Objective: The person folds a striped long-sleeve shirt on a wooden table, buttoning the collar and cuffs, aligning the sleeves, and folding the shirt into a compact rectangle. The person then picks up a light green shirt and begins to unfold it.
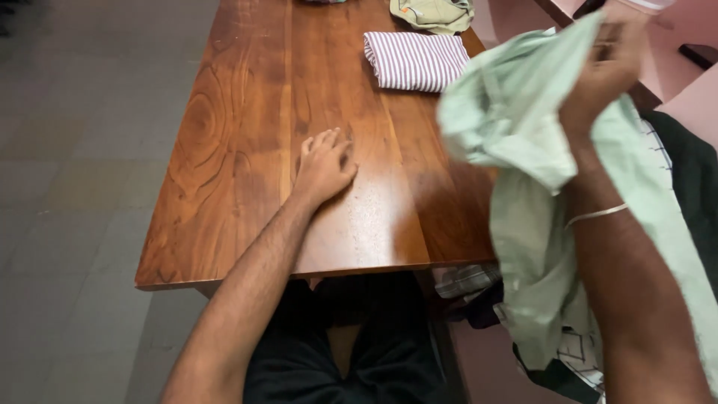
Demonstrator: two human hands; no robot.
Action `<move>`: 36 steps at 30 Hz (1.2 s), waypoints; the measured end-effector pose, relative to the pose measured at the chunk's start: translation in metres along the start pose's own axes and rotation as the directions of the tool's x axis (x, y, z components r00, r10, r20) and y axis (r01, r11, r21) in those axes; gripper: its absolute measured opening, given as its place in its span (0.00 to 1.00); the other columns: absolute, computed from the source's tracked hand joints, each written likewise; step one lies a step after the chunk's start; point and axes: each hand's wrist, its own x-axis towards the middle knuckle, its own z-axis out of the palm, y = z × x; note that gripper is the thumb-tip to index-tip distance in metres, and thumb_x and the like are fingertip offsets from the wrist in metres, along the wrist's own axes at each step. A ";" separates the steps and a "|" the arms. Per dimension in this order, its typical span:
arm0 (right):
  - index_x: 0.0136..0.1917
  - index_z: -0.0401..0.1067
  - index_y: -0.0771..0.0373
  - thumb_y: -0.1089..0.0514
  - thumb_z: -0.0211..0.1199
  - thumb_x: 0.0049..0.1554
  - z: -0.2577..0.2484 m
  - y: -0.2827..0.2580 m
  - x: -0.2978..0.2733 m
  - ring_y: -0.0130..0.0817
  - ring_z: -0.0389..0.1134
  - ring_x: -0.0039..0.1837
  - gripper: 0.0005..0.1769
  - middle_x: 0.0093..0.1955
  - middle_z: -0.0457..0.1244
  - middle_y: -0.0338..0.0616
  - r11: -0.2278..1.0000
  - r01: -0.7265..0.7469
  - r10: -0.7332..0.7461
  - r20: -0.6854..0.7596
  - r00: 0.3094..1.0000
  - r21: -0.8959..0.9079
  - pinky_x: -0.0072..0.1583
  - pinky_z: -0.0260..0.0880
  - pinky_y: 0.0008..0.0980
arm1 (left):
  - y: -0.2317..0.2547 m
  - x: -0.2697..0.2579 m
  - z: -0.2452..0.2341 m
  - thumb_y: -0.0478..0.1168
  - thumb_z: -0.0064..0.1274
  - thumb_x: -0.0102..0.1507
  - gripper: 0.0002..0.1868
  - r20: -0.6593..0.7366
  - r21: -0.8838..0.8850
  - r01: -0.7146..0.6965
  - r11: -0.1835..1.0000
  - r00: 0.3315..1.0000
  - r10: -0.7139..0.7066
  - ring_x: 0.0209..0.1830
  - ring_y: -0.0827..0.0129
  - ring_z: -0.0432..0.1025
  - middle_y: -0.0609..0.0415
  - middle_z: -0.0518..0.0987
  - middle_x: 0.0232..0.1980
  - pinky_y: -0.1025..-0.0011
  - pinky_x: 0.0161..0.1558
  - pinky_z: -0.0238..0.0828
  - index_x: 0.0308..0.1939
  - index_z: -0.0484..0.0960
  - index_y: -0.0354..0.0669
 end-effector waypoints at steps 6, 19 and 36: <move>0.56 0.74 0.70 0.59 0.55 0.75 0.067 -0.070 -0.029 0.29 0.67 0.48 0.12 0.46 0.68 0.43 0.973 -0.227 0.229 0.120 0.966 -0.034 0.52 0.70 0.34 | 0.031 -0.010 -0.028 0.58 0.60 0.59 0.31 0.314 -0.247 -0.010 0.969 0.945 0.089 0.64 0.59 0.71 0.45 0.80 0.60 0.62 0.69 0.64 0.61 0.83 0.46; 0.70 0.66 0.70 0.42 0.63 0.61 0.097 -0.094 -0.062 0.32 0.68 0.57 0.34 0.58 0.67 0.49 0.746 -0.590 0.544 0.793 0.274 -0.309 0.57 0.69 0.32 | -0.022 -0.011 0.018 0.51 0.48 0.68 0.29 0.164 -0.974 0.211 0.079 0.905 -0.394 0.67 0.64 0.68 0.49 0.74 0.68 0.67 0.68 0.63 0.68 0.73 0.37; 0.65 0.72 0.67 0.50 0.56 0.66 0.100 -0.058 -0.121 0.44 0.70 0.57 0.22 0.57 0.70 0.54 0.711 -0.631 0.657 0.616 0.435 -0.312 0.58 0.69 0.41 | -0.049 0.003 -0.033 0.68 0.34 0.66 0.39 0.190 -0.976 0.090 -0.200 0.801 -0.568 0.61 0.63 0.74 0.51 0.77 0.62 0.66 0.56 0.71 0.70 0.64 0.45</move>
